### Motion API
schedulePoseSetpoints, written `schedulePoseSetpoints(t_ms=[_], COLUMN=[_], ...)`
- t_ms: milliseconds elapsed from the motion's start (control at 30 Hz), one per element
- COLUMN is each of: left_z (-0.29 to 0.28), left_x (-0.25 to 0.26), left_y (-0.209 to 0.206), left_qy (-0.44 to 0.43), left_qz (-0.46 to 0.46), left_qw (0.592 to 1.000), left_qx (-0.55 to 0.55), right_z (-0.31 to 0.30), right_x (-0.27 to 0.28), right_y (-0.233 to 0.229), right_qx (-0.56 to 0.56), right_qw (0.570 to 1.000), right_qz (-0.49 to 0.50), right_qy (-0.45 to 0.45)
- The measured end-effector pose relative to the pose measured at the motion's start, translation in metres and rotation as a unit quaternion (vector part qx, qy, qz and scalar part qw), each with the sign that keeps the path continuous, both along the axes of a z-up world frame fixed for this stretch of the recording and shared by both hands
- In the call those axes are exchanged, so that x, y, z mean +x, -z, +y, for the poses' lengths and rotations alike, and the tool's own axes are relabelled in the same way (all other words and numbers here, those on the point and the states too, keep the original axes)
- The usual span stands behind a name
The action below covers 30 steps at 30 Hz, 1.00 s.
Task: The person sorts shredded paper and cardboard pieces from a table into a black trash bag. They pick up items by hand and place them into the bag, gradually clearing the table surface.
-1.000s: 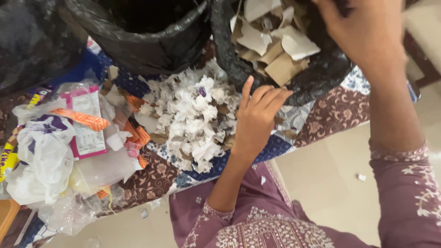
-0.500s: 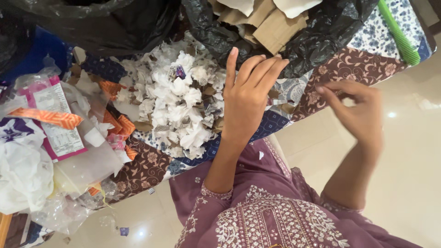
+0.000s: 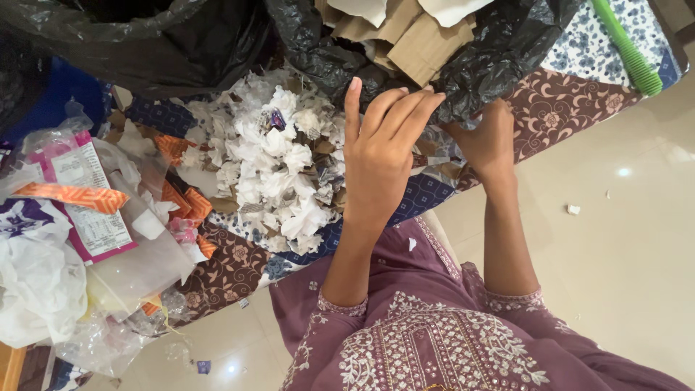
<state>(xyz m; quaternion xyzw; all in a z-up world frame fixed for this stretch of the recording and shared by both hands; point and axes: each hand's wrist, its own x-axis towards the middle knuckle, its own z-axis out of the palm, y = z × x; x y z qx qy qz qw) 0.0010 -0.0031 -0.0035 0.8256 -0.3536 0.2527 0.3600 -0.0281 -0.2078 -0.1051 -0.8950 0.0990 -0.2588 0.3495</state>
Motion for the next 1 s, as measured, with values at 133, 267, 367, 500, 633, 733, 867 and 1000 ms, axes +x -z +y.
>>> schedulePoseSetpoints(t_ms=[133,267,367,500,633,733,867,1000], left_z=[0.002,0.003,0.006,0.006,0.005,0.005,0.004,0.005], left_x=[0.001,0.000,0.001,0.002,0.002,0.001,0.000,0.000], left_y=[-0.001,-0.003,-0.003,-0.002,0.000,0.000,0.000,0.001], left_qy=[0.009,0.021,0.027,0.028,0.030,0.028,0.021,0.023], left_qz=[0.004,0.013,0.016,0.016,0.012,0.006,0.000,-0.001], left_qw=[1.000,1.000,0.999,0.999,0.999,1.000,1.000,1.000], left_qx=[0.000,0.007,0.006,-0.002,-0.002,0.001,-0.009,-0.011], right_z=[-0.005,-0.023,-0.042,-0.066,-0.067,-0.048,-0.019,-0.013], right_x=[0.003,-0.002,-0.013,-0.037,-0.041,-0.030,0.001,0.046], right_y=[0.009,0.024,0.023,-0.017,-0.083,-0.124,-0.158,-0.172], right_qx=[0.067,0.082,0.165,0.144,0.068,-0.075,-0.329,-0.327], right_qw=[0.997,0.996,0.984,0.962,0.903,0.889,0.869,0.921], right_qz=[0.025,0.022,0.023,-0.225,-0.386,-0.431,-0.365,-0.204], right_qy=[0.032,0.023,0.065,0.057,0.178,0.139,0.054,-0.047])
